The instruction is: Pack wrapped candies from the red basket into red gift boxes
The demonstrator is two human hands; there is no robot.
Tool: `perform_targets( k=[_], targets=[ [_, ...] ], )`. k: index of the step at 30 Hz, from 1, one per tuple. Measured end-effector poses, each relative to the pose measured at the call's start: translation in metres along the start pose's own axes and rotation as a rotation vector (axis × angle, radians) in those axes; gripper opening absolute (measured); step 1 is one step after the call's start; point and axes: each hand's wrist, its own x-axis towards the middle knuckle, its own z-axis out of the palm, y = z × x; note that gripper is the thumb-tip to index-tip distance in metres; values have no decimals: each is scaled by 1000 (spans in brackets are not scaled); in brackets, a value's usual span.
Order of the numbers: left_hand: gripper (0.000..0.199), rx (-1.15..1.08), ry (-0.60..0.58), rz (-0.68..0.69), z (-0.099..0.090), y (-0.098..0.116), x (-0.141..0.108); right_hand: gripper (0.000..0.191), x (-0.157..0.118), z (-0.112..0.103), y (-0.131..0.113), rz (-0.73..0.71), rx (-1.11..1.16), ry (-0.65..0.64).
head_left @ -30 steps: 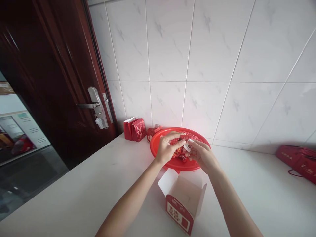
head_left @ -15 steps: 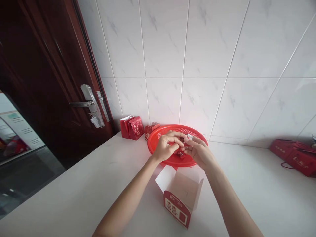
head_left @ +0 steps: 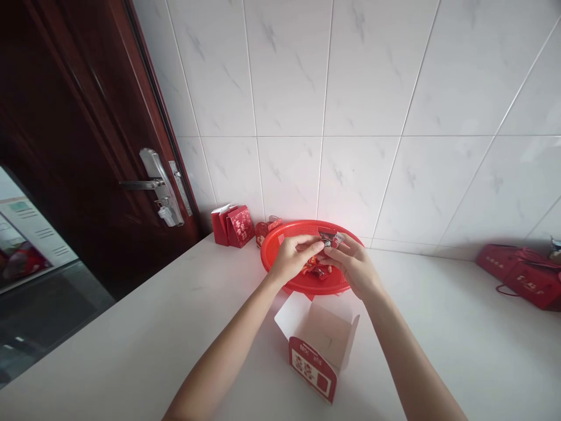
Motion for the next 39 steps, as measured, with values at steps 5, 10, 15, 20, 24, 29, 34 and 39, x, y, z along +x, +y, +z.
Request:
perform_targets(
  k=[5,10,15,20,24,29,34,39],
  targets=[
    [29,3,-45,-7,-2,1,1,38,-2,2,-6,32,-55,-1],
    [33,10,-81,-2,-4,2,1,42,-2,3,-7,26,-112,68],
    [36,21,-68,-10,-5,5,-1,41,-2,3,-6,11,-103,71],
    [35,-43,-2,28,-1,6,-1,38,-3,6,-5,28,34,29],
    [37,4,69,22,4,4,-2,38,-5,10,-3,1,72,110],
    [37,82,39,55,2,5,-4,39,-5,11,-3,8,12,137],
    [34,145,-40,49,-9,12,-2,37,-5,7,-8,-2,48,107],
    [33,123,-107,20,-14,16,-3,36,-8,7,-11,-16,17,28]
  ],
)
